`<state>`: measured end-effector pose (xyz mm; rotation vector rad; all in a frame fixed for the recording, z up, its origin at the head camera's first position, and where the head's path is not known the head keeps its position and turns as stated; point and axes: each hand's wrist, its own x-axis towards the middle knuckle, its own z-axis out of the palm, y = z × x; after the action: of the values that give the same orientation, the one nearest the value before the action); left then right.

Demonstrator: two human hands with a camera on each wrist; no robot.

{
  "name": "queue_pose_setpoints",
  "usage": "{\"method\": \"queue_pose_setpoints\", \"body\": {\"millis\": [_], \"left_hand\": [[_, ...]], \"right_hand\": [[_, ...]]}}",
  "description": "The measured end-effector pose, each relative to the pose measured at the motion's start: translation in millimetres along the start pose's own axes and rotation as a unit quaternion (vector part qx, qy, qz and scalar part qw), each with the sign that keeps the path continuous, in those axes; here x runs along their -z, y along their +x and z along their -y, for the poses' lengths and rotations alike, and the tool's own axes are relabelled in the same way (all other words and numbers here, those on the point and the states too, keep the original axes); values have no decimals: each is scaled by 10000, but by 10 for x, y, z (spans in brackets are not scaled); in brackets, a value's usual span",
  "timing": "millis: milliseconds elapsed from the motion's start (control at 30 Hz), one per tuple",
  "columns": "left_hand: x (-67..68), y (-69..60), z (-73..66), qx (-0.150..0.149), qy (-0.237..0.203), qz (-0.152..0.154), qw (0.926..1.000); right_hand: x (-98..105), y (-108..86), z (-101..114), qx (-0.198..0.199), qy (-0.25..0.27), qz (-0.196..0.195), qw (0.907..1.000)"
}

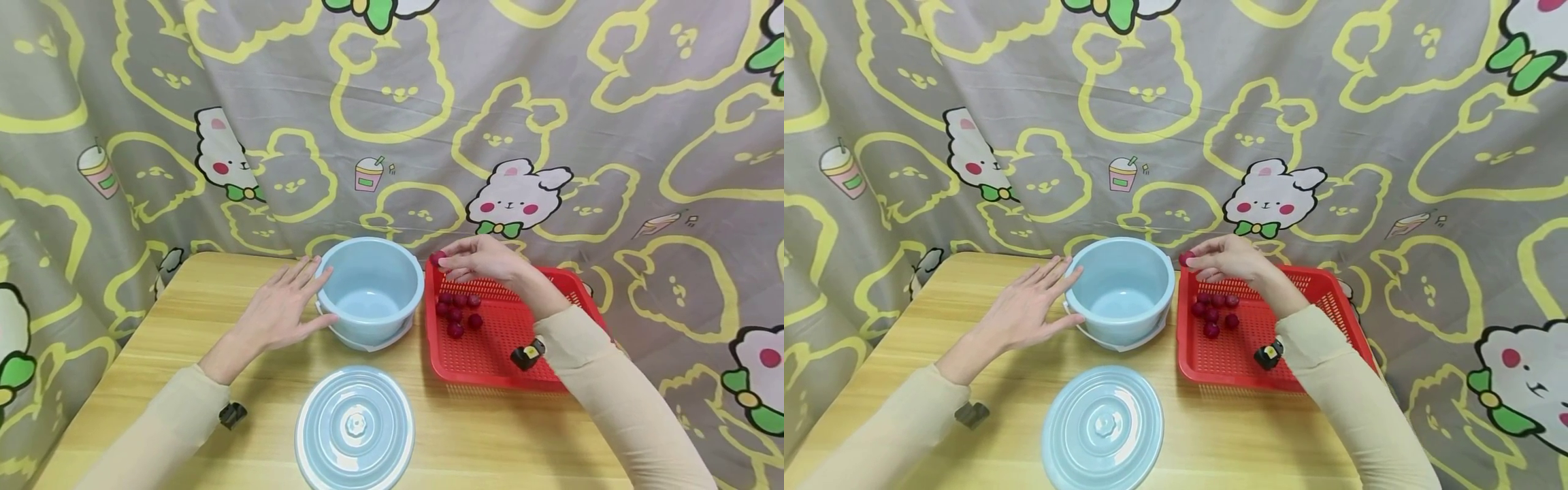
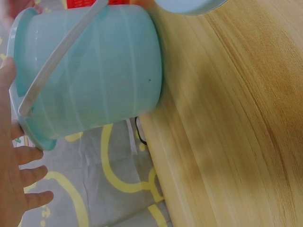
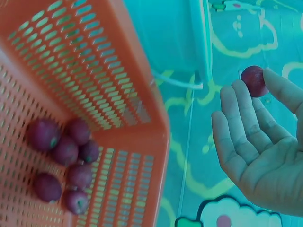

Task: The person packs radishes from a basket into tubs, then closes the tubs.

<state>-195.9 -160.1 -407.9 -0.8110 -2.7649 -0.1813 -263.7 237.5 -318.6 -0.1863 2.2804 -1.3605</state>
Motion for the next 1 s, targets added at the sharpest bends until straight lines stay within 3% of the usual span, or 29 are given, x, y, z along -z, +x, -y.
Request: {"method": "queue_pose_setpoints", "body": {"millis": [400,1000], "left_hand": [[6,-1,-5,-12,-29,24,10000],[12,10,1,-14,12,21,10000]], "right_hand": [[-335,132,230,154,118,96,9998],[-698,370,382,440,29,428,9981]]}}
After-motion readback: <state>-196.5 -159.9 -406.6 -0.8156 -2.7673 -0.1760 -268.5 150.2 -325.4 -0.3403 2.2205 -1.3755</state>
